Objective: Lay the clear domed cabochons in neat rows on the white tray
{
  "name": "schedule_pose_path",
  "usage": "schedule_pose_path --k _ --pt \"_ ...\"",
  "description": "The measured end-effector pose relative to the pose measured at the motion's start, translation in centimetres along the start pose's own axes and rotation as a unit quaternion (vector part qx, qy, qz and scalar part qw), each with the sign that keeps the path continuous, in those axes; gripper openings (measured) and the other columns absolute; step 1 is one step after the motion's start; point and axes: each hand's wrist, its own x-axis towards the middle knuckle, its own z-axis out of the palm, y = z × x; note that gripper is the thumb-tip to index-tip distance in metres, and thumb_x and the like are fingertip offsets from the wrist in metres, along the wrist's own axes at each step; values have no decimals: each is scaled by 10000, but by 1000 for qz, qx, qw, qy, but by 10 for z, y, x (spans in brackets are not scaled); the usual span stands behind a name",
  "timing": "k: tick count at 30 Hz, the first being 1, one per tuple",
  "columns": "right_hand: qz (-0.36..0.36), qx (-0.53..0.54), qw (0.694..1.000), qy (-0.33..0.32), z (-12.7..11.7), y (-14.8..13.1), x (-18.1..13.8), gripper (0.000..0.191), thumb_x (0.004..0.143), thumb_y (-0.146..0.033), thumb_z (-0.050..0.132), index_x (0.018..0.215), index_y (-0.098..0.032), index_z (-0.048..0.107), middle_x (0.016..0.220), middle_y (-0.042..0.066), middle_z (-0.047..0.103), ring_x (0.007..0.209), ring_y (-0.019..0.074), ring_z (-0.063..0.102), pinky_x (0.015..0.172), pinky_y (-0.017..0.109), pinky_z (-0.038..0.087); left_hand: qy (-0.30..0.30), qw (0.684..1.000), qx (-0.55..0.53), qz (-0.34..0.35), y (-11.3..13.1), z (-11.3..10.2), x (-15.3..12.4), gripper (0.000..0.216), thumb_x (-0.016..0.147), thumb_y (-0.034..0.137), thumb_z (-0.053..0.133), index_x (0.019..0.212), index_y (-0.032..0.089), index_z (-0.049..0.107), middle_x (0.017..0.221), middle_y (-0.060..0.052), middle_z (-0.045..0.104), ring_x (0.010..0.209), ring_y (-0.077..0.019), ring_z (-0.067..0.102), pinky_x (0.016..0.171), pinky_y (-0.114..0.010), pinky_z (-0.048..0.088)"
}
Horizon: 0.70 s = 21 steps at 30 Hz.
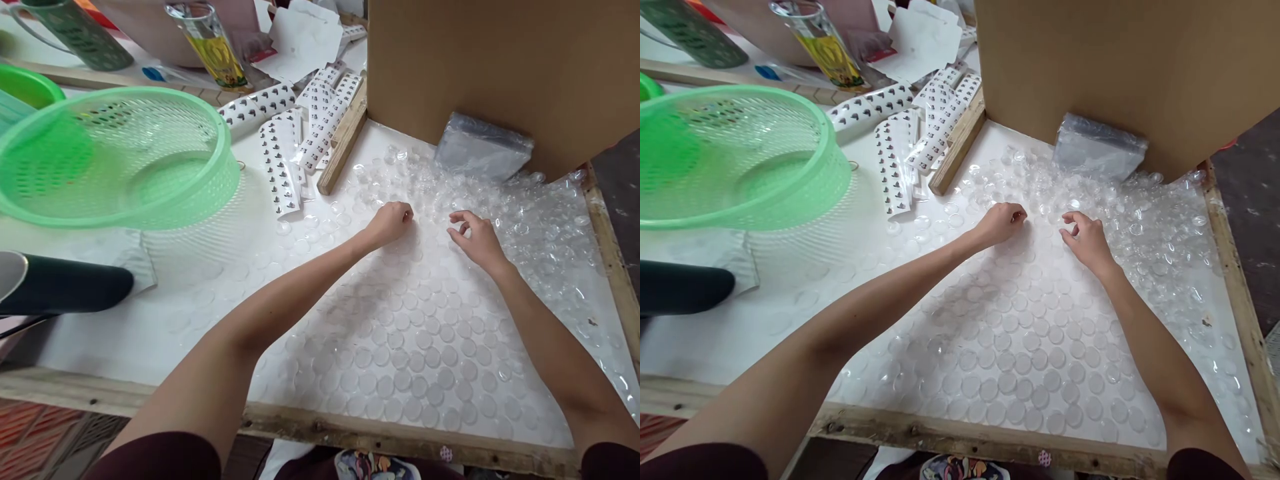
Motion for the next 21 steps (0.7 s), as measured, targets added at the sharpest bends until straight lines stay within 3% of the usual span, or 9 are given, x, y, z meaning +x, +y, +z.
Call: schedule_pose_path --k 3,6,10,14,17,21 --pt "44 67 997 23 -15 2 -5 291 840 -391 642 1097 -254 642 1109 71 748 796 223 683 775 406 506 4 1000 5 21 -4 -1 1 322 902 77 464 1076 131 730 995 -119 744 910 -236 686 829 -352 526" --pt "62 82 994 37 -25 1 -18 280 822 -393 666 1063 -252 653 1106 64 748 810 222 685 766 397 505 25 997 46 62 -5 0 -2 298 913 99 492 1095 140 724 1112 -146 705 1031 -265 661 893 -389 528" --pt "16 38 999 -15 -24 -4 -46 191 847 -361 651 1008 -258 652 1023 36 749 779 211 682 877 439 484 25 985 95 140 -2 6 -17 280 970 133 471 1117 131 710 1224 -159 684 1177 -294 613 999 -432 490" --pt "-36 -22 997 -61 -13 -4 -68 141 901 -299 593 1024 -247 637 1035 36 734 787 212 679 907 463 446 -1 975 110 196 -3 16 -41 366 1042 230 437 1356 116 587 1497 -155 554 1426 -278 468 1177 -455 364" --pt "-60 -44 996 -49 -5 -1 -76 133 923 -251 568 1035 -233 638 1128 62 713 903 238 694 890 448 438 -33 971 129 199 -6 24 -60 530 1073 398 408 1509 97 432 1609 -165 415 1528 -273 329 1257 -463 233" --pt "-95 -41 994 -17 2 2 -86 121 951 -235 550 1012 -237 654 1102 71 715 1038 260 681 877 424 450 -65 968 146 196 -8 31 -80 745 1048 593 335 1584 75 305 1663 -168 294 1565 -280 232 1279 -443 170"
